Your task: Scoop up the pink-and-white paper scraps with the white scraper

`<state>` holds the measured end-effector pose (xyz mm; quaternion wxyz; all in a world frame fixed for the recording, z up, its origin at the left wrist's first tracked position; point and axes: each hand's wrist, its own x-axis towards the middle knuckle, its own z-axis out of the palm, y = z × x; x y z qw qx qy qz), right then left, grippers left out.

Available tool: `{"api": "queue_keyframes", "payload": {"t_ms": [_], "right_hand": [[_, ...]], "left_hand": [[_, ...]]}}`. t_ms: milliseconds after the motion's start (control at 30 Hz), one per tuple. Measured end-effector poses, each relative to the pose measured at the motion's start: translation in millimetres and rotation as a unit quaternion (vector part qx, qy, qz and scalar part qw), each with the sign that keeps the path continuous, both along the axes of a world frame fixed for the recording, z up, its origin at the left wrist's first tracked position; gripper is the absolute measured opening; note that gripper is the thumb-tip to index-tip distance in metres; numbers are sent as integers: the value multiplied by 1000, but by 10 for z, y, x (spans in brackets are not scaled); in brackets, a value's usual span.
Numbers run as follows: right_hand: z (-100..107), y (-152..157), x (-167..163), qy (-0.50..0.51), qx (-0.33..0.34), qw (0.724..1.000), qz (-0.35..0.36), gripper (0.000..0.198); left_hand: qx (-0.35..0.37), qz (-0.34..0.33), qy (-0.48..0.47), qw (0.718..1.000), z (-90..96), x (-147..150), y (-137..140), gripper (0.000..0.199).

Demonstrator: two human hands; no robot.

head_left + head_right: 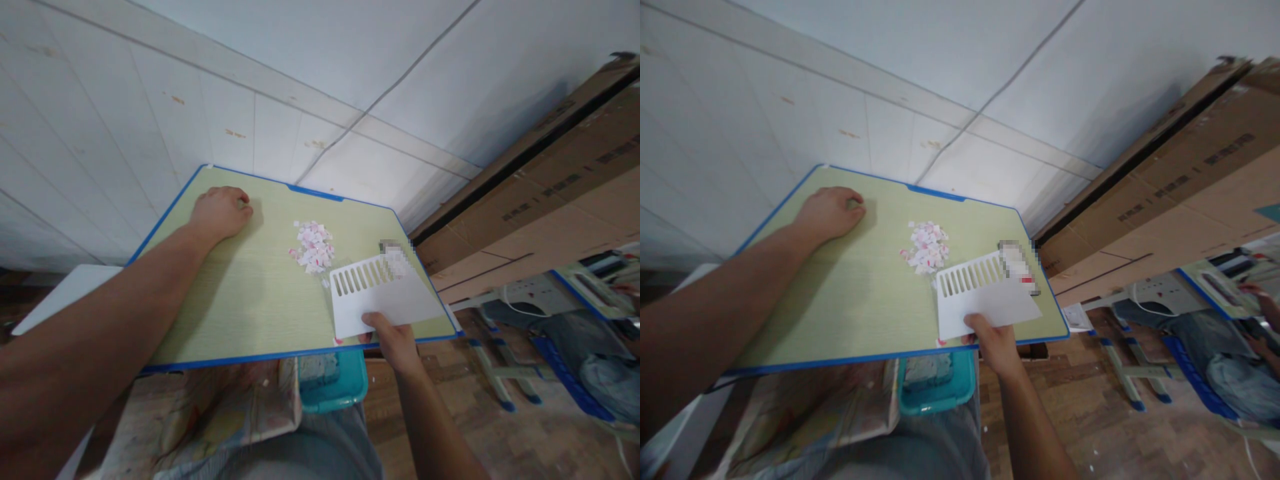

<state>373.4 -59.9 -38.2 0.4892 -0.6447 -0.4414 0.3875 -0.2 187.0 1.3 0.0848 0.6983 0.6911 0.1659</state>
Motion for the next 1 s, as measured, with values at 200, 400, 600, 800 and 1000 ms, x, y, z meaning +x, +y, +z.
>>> {"api": "queue_keyframes", "payload": {"t_ms": [200, 400, 600, 800, 1000], "right_hand": [[-5, -5, -3, -10, -1, 1000, -9, 41], [-10, -4, 2, -7, -3, 1000, -4, 36], [-11, -10, 4, 8, -4, 1000, 6, 36], [-68, -7, 30, -2, 12, 1000, 23, 39], [-1, 13, -1, -34, 40, 998, 16, 47]], "left_hand": [[2, -6, 18, 1000, 38, 30, -36, 61], [13, -9, 12, 1000, -36, -22, 27, 60], [21, -10, 9, 1000, -104, -65, 78, 59], [16, -8, -1, 1000, -55, -25, 37, 59], [13, -2, -4, 1000, -15, 9, 15, 62]]}}
